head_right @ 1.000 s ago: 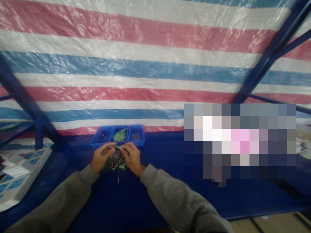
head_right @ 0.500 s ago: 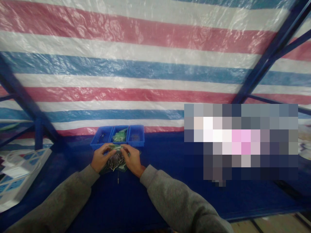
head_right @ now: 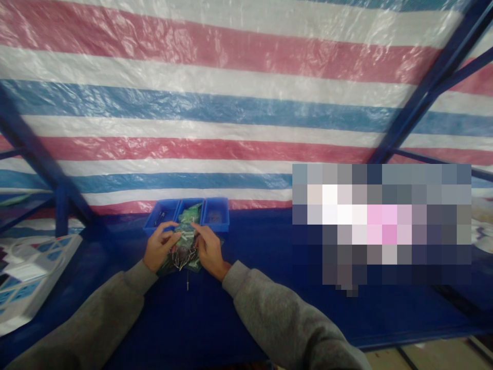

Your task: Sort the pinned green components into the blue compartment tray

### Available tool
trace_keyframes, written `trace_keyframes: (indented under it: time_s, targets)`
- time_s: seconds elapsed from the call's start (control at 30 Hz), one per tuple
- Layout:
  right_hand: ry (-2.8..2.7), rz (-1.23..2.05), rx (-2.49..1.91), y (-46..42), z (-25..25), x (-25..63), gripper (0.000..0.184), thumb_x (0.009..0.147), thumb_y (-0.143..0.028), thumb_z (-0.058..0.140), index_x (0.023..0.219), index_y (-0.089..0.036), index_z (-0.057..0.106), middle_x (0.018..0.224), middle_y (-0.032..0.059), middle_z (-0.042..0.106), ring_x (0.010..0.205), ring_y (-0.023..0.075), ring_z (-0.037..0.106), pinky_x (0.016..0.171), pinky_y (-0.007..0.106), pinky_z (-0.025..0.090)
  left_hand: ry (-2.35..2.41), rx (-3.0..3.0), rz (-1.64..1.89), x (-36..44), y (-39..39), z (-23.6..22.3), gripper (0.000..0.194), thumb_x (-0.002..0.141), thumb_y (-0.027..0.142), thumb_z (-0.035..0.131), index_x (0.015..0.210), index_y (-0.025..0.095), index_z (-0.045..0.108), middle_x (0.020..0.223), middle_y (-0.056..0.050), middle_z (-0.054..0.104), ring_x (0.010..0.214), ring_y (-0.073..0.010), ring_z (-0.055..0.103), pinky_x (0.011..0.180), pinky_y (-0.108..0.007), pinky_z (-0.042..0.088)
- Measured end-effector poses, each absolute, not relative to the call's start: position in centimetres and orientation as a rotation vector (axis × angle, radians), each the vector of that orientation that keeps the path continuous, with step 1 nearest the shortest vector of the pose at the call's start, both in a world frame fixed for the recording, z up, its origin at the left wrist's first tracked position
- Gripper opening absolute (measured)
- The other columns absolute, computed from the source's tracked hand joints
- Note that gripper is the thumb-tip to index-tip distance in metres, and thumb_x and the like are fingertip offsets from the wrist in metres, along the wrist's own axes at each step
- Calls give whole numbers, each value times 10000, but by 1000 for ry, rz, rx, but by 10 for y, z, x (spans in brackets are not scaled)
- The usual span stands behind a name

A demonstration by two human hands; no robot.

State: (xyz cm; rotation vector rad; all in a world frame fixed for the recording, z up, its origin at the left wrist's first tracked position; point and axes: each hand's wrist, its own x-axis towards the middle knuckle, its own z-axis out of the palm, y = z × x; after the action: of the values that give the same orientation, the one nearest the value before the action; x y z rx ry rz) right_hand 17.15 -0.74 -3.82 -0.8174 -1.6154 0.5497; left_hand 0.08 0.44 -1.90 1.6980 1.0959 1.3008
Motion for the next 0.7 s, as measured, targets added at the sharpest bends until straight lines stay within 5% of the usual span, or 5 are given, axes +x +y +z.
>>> trace_keyframes:
  time_s: [0.13, 0.4, 0.7]
  targets:
    - [-1620, 461, -846, -7, -35, 171, 263, 854, -164, 488, 1051, -240, 643, 1001, 57, 583, 902, 162, 565, 772, 277, 472, 1076, 1707, 1288, 1, 3, -18, 256, 826, 393, 533, 926, 159, 569, 551, 31, 559, 422, -102, 497, 449, -220, 404]
    - [-1570, 487, -901, -8, -33, 170, 195, 878, -250, 497, 1011, -206, 632, 865, 39, 599, 730, 139, 554, 650, 244, 450, 1232, 2098, 1302, -2, 4, -9, 277, 788, 394, 581, 940, 173, 648, 808, -40, 645, 678, -159, 579, 653, -263, 464]
    - [-1523, 426, -935, -6, -35, 170, 235, 897, -204, 415, 995, -194, 629, 914, 49, 623, 833, 159, 568, 743, 273, 446, 1501, 2380, 1300, -5, 60, -3, 293, 820, 425, 532, 907, 175, 655, 752, -39, 644, 691, -176, 559, 679, -277, 408]
